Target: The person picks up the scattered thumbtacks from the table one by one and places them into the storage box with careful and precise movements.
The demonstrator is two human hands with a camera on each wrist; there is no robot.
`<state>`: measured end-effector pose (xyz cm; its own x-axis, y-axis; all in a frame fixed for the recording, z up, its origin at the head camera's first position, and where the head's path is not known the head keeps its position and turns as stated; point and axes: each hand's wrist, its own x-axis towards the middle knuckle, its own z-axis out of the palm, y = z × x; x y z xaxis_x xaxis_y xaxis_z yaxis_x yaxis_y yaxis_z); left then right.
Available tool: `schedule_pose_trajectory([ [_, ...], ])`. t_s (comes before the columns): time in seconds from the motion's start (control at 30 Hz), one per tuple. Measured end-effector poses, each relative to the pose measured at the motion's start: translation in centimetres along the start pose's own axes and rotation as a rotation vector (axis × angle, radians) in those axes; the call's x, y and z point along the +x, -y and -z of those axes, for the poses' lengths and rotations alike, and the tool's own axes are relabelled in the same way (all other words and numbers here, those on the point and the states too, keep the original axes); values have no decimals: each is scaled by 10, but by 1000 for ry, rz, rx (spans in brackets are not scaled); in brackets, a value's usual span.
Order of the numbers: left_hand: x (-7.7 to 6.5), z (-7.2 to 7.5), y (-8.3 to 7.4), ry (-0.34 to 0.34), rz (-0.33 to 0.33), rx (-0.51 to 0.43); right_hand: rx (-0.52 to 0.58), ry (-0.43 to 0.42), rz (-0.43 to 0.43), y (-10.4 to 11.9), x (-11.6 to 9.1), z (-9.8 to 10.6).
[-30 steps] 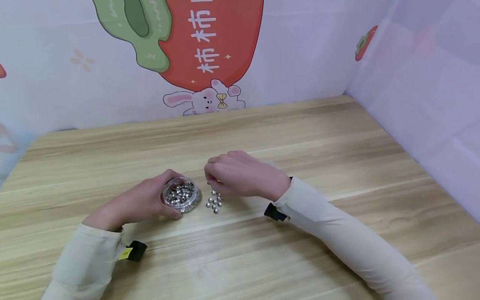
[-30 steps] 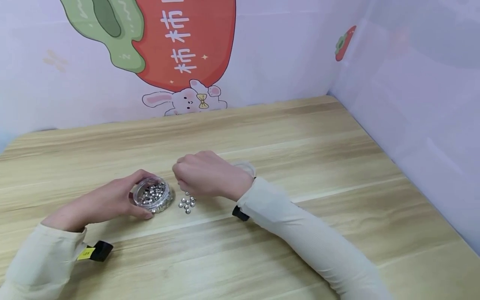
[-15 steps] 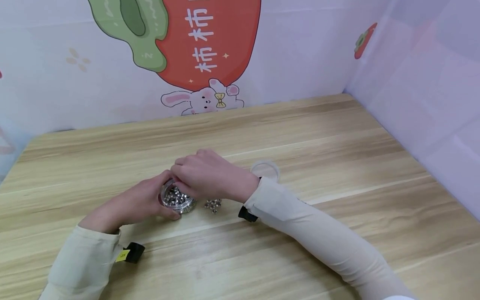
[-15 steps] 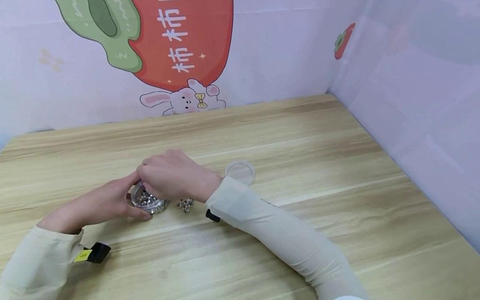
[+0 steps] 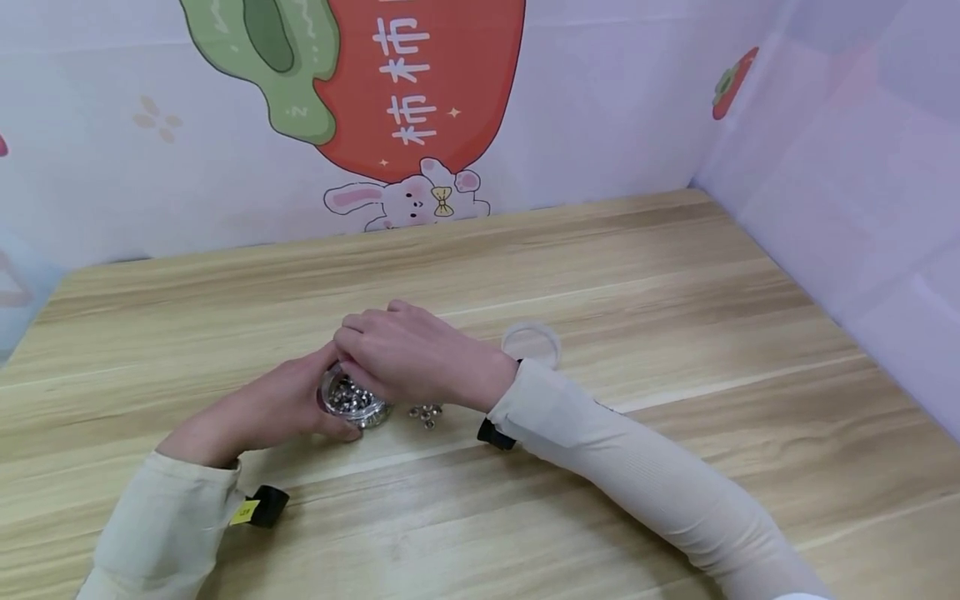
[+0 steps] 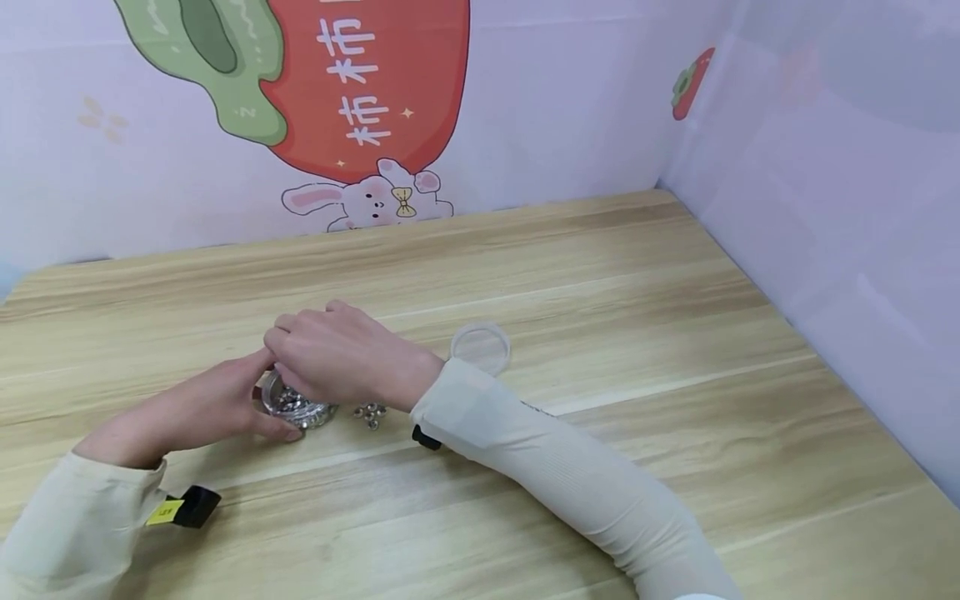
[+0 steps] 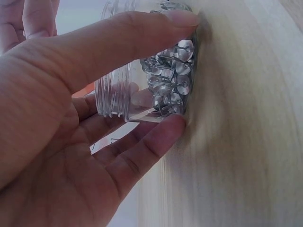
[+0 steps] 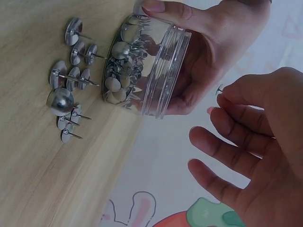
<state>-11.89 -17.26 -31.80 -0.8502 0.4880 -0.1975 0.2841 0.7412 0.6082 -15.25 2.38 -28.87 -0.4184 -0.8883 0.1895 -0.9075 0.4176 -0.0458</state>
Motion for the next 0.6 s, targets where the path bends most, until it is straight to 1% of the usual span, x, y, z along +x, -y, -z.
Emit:
schedule_pose_trajectory([
  [0.1,0,1,1,-6,-7,0,-1,8,2,1,2,1],
  [0.37,3,0,-1,-63,-53,89,2,72,-37,-3,-4,6],
  [0.47,4,1,0,-57,-49,87,2,79,-32,-4,-4,7],
  [0.6,3,1,0,-35,-18,67,18,111,-28,-4,-4,5],
])
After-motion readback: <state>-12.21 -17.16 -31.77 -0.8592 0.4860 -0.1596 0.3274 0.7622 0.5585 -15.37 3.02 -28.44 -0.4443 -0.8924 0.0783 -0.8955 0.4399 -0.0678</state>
